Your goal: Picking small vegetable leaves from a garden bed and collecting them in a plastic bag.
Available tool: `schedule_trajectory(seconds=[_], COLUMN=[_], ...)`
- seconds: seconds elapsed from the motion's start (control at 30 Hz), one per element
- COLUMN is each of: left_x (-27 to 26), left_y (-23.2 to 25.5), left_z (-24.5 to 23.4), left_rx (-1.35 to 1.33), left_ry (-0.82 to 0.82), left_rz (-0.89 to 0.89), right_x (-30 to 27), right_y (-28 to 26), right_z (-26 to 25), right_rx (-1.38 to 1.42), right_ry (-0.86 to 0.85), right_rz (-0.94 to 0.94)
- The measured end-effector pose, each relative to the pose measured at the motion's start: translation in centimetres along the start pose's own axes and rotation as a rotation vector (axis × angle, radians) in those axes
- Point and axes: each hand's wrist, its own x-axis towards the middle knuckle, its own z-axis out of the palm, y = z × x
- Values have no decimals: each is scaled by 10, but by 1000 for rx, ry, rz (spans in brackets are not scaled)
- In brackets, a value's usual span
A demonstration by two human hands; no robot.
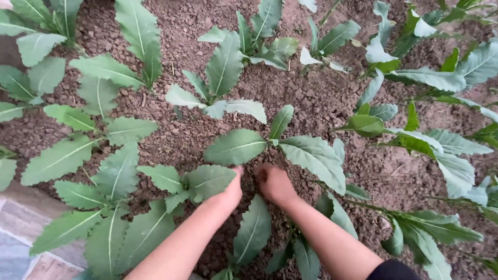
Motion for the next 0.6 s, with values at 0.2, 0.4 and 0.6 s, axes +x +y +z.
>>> schedule_trajectory(seconds=[0.2, 0.4, 0.6], left_x=[153, 150, 158], left_y=[-35, -34, -29], left_z=[-32, -61, -63], left_rx=[394, 273, -774], left_ry=[407, 308, -97], left_rz=[560, 498, 279], right_x=[1, 9, 10], right_y=[-30, -14, -1], right_z=[3, 29, 38], right_rx=[160, -106, -285], right_ry=[121, 212, 235], right_rz=[-55, -173, -259])
